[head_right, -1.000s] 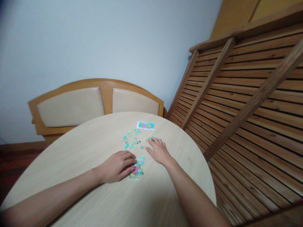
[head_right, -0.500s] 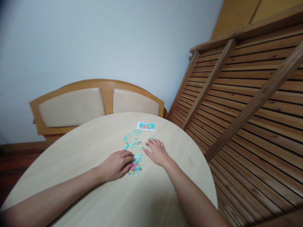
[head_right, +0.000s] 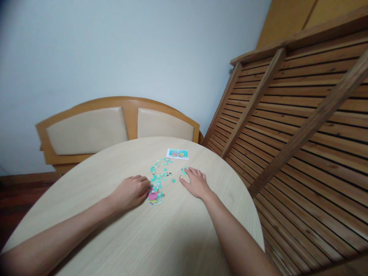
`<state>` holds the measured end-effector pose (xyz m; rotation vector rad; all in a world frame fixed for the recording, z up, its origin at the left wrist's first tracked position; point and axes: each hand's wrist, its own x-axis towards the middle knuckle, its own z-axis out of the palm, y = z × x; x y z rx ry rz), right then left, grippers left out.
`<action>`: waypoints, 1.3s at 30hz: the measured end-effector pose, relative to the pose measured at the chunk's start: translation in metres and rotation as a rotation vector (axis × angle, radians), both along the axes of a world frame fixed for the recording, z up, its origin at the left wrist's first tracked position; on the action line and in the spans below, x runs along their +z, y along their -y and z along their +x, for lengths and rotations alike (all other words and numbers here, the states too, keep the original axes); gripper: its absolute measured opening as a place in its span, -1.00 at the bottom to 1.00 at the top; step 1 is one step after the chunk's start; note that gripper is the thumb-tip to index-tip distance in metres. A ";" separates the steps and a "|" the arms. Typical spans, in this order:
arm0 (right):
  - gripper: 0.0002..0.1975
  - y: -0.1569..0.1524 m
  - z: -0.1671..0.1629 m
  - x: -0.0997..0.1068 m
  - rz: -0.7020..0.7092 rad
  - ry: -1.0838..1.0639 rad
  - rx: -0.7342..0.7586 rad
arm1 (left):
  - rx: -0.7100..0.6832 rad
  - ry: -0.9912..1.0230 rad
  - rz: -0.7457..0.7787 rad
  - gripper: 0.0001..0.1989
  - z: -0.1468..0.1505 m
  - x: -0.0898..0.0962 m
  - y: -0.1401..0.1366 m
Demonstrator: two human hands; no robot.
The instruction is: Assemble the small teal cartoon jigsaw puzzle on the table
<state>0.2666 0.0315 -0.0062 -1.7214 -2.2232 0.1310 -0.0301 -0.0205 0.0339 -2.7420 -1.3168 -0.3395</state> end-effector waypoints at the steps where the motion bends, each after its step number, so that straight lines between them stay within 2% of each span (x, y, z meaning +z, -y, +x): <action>1: -0.39 0.000 -0.001 0.000 -0.002 0.002 0.005 | -0.009 0.014 -0.008 -0.76 0.001 0.000 0.001; 3: -0.40 0.001 -0.002 0.002 -0.007 -0.002 0.013 | -0.044 0.051 -0.026 -0.72 0.005 -0.001 0.006; 6: -0.44 0.002 -0.003 0.005 -0.007 -0.015 0.016 | -0.076 0.079 -0.051 -0.51 0.012 -0.005 0.014; 8: -0.45 0.003 -0.004 0.007 -0.005 -0.019 0.020 | -0.072 0.082 -0.079 -0.46 0.016 -0.005 0.019; 14: -0.46 0.002 -0.005 0.007 0.004 -0.007 0.022 | -0.103 0.089 -0.151 -0.60 0.025 0.000 0.029; 25: -0.45 -0.015 -0.026 0.016 0.015 0.067 0.059 | -0.208 0.043 -0.155 -0.58 0.037 0.004 0.048; 32: -0.52 -0.064 -0.068 0.027 0.041 0.081 0.128 | -0.106 0.016 -0.121 -0.64 0.033 0.003 0.039; 35: -0.54 -0.081 -0.086 0.021 0.067 0.064 0.145 | -0.038 -0.019 -0.097 -0.66 0.028 0.003 0.032; 39: -0.65 -0.086 -0.099 0.011 0.096 0.051 0.175 | 0.031 -0.072 -0.091 -0.72 0.023 0.001 0.026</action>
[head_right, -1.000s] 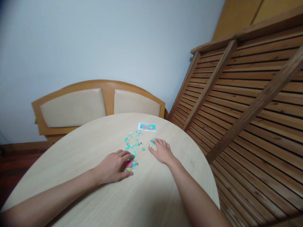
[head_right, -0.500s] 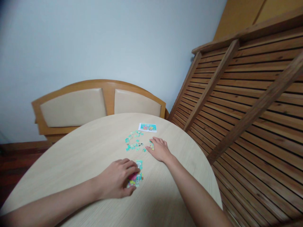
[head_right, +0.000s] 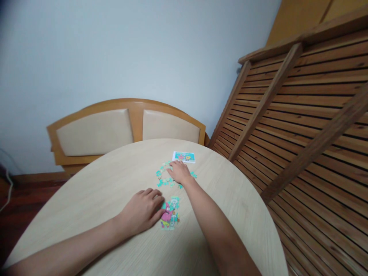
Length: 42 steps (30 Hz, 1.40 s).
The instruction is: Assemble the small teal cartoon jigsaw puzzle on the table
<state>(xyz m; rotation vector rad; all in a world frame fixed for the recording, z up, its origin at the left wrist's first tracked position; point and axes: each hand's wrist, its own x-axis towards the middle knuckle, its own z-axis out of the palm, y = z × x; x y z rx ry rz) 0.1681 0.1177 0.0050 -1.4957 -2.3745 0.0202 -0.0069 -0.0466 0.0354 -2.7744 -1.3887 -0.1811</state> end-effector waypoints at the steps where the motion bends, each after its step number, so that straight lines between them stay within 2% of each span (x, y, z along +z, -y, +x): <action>1: -0.68 0.001 0.000 -0.002 0.017 -0.012 0.031 | 0.012 -0.006 0.002 -0.73 0.000 0.000 -0.001; 7: -0.87 0.013 0.018 -0.003 0.059 -0.109 0.204 | 0.023 0.013 0.032 -0.74 -0.002 -0.003 -0.004; 11: -0.84 0.025 0.035 0.002 0.012 -0.117 0.255 | 0.059 0.093 0.083 -0.74 -0.009 -0.012 -0.019; 14: -0.78 0.035 0.045 0.005 0.009 -0.061 0.254 | 0.031 0.166 0.128 -0.63 -0.018 -0.023 -0.036; 16: -0.77 0.042 0.052 0.006 0.018 -0.027 0.258 | 0.000 0.154 0.103 -0.57 -0.023 -0.028 -0.045; 21: -0.74 0.065 0.066 0.007 0.013 -0.078 0.279 | 0.095 0.187 0.062 -0.63 -0.026 -0.025 -0.050; 25: -0.74 0.079 0.078 0.008 -0.048 -0.172 0.297 | 0.209 0.168 0.057 -0.70 -0.032 -0.019 -0.053; 27: -0.73 0.084 0.081 0.008 -0.072 -0.168 0.310 | 0.219 0.186 0.072 -0.72 -0.038 -0.021 -0.059; 32: -0.61 0.093 0.069 0.009 -0.069 -0.101 0.300 | 0.140 0.261 0.079 -0.70 -0.046 -0.031 -0.071; 37: -0.48 0.099 0.042 0.007 -0.155 -0.050 0.323 | 0.062 0.301 0.084 -0.67 -0.043 -0.036 -0.072; 42: -0.50 0.097 0.040 0.005 -0.117 -0.025 0.224 | 0.053 0.309 0.094 -0.67 -0.043 -0.037 -0.071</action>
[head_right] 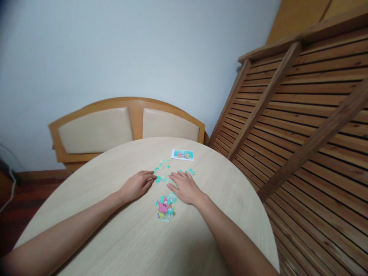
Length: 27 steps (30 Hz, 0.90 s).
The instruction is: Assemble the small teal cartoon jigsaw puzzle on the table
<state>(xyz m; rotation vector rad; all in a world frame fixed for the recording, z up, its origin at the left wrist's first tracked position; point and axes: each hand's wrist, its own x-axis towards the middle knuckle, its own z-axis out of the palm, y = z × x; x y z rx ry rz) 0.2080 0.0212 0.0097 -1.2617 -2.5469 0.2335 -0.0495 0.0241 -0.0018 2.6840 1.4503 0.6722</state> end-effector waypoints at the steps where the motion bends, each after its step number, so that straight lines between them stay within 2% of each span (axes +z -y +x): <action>1: -0.52 0.000 0.003 0.000 0.012 -0.002 -0.017 | 0.003 0.000 0.004 -0.67 0.000 0.000 0.000; 7: -0.63 -0.001 0.017 0.001 0.085 -0.085 0.001 | -0.055 0.022 0.009 -0.72 0.004 0.000 0.001; 11: -0.65 -0.003 0.022 0.000 0.075 -0.086 0.033 | -0.063 0.040 0.010 -0.73 0.007 0.002 0.004; 16: -0.61 -0.006 0.028 -0.003 0.053 -0.048 -0.006 | -0.130 0.071 0.012 -0.75 0.014 0.007 0.014; 18: -0.60 -0.007 0.031 -0.004 0.047 -0.044 -0.023 | -0.215 0.068 0.004 -0.74 0.017 0.011 0.020; 23: -0.58 -0.010 0.042 -0.003 0.042 -0.042 -0.099 | -0.602 0.019 -0.080 -0.69 0.025 0.025 0.039; 25: -0.56 -0.010 0.050 -0.002 0.042 -0.044 -0.101 | -0.663 -0.006 -0.097 -0.67 0.027 0.027 0.044; 27: -0.49 -0.011 0.060 -0.002 0.033 -0.044 -0.102 | -0.665 -0.029 -0.103 -0.65 0.028 0.028 0.046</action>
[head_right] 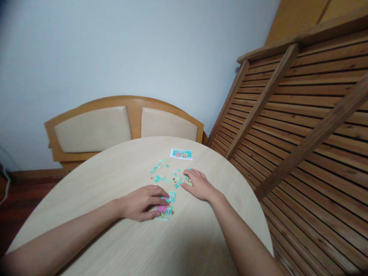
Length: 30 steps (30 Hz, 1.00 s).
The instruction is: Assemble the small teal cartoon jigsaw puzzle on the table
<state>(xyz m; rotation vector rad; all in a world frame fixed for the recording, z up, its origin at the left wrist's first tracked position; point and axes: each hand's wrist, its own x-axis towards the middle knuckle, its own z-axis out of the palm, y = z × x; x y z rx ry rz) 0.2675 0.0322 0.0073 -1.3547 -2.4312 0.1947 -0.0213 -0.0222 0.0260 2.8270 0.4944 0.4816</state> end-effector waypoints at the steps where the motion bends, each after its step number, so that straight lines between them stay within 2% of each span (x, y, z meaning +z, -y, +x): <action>1: -0.46 0.000 0.005 0.000 -0.009 0.002 0.000 | 0.009 -0.009 0.003 -0.65 0.000 0.000 0.001; 6: -0.49 -0.005 0.024 -0.004 -0.050 0.022 0.000 | 0.038 -0.023 0.045 -0.67 -0.001 -0.001 0.001; 10: -0.55 -0.009 0.029 -0.005 -0.015 -0.016 0.018 | 0.039 -0.030 0.053 -0.67 -0.001 -0.001 0.001; 16: -0.66 -0.001 0.002 -0.001 0.083 -0.058 -0.012 | 0.037 -0.044 0.050 -0.64 0.000 0.000 0.003; 21: -0.76 0.003 -0.026 -0.003 0.065 -0.066 -0.092 | 0.036 -0.050 0.038 -0.63 0.001 0.001 0.003; 25: -0.88 0.000 -0.029 -0.004 0.046 -0.143 -0.172 | 0.034 -0.045 0.035 -0.63 0.001 0.000 0.003; 30: -0.90 -0.007 -0.022 -0.010 0.029 -0.207 -0.199 | 0.010 -0.022 0.057 -0.62 0.001 -0.004 0.000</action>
